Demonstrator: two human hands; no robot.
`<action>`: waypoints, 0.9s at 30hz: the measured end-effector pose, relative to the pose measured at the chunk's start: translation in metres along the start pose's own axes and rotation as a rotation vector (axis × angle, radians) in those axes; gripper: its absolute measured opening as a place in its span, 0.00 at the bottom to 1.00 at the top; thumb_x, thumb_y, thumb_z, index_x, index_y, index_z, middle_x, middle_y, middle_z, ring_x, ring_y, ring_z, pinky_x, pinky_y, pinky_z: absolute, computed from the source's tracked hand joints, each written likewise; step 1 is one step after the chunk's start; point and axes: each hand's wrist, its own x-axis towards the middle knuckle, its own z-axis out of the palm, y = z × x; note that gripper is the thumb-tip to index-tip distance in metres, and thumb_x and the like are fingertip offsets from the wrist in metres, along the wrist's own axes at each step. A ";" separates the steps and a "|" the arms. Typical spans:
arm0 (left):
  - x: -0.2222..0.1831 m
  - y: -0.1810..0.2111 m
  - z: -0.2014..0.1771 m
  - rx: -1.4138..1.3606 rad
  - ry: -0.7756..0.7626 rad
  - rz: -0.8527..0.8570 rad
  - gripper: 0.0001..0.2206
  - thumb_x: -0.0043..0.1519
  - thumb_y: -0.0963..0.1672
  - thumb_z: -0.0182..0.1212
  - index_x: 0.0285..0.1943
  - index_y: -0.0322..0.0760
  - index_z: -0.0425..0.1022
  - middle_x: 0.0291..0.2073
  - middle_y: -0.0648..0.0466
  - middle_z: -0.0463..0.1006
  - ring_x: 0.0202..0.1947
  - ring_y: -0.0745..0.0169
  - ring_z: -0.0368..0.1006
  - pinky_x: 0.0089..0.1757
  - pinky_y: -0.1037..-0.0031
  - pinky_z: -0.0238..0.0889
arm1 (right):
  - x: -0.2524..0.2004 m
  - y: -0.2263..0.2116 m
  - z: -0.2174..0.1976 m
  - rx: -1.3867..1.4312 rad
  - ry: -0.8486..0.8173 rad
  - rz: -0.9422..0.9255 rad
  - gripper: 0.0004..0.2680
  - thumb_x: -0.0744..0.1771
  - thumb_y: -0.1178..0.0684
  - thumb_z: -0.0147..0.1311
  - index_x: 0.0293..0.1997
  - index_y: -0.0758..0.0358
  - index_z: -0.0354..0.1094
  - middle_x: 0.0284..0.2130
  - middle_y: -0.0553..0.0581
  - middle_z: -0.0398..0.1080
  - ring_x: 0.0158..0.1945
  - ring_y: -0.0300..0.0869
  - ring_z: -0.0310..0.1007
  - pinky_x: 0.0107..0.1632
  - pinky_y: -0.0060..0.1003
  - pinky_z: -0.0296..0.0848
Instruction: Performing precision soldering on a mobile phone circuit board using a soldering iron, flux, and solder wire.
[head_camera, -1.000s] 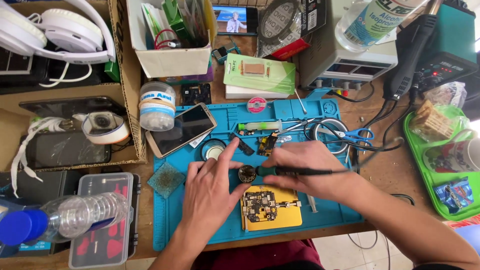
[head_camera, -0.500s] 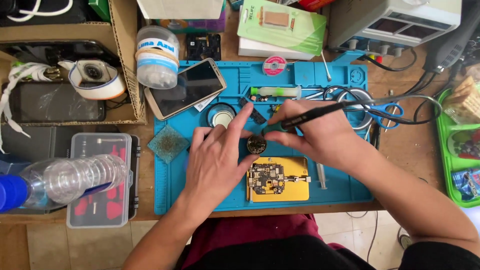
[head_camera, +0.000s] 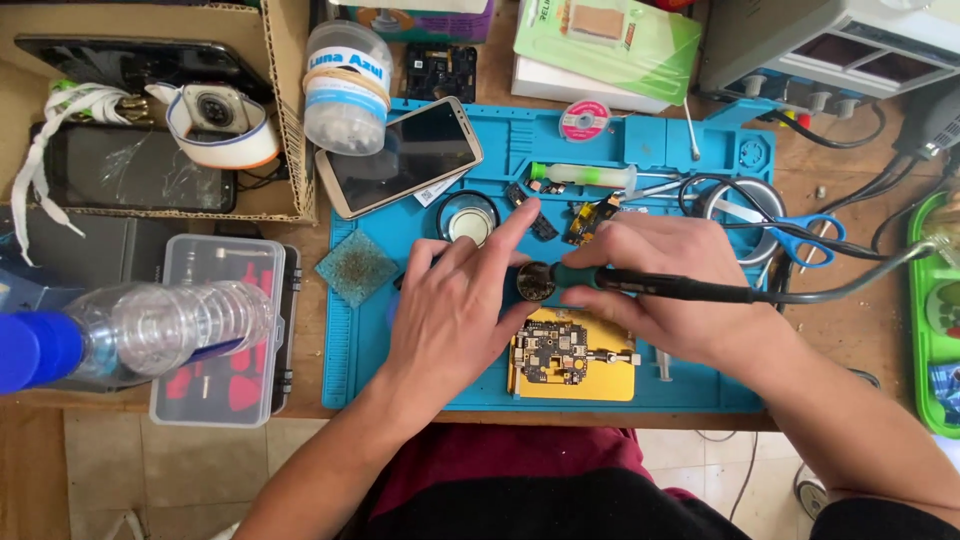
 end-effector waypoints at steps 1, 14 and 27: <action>0.001 0.000 -0.001 -0.003 -0.002 0.000 0.51 0.65 0.49 0.85 0.93 0.45 0.49 0.61 0.60 0.91 0.55 0.52 0.81 0.53 0.56 0.59 | -0.004 0.001 -0.006 0.000 -0.002 0.004 0.14 0.73 0.37 0.62 0.53 0.57 0.75 0.36 0.56 0.79 0.36 0.54 0.80 0.37 0.47 0.74; 0.001 0.002 -0.002 0.004 -0.015 -0.010 0.49 0.65 0.49 0.84 0.93 0.46 0.51 0.60 0.61 0.90 0.55 0.53 0.81 0.54 0.55 0.59 | -0.016 0.008 -0.002 0.060 -0.018 0.070 0.12 0.73 0.41 0.62 0.54 0.57 0.75 0.38 0.56 0.80 0.37 0.54 0.81 0.38 0.47 0.75; 0.001 0.002 -0.002 0.013 -0.014 -0.005 0.50 0.65 0.49 0.84 0.93 0.46 0.52 0.59 0.61 0.90 0.54 0.52 0.80 0.54 0.55 0.59 | -0.002 0.002 -0.010 0.027 -0.016 -0.024 0.13 0.73 0.41 0.65 0.50 0.60 0.74 0.36 0.55 0.78 0.35 0.50 0.79 0.39 0.46 0.79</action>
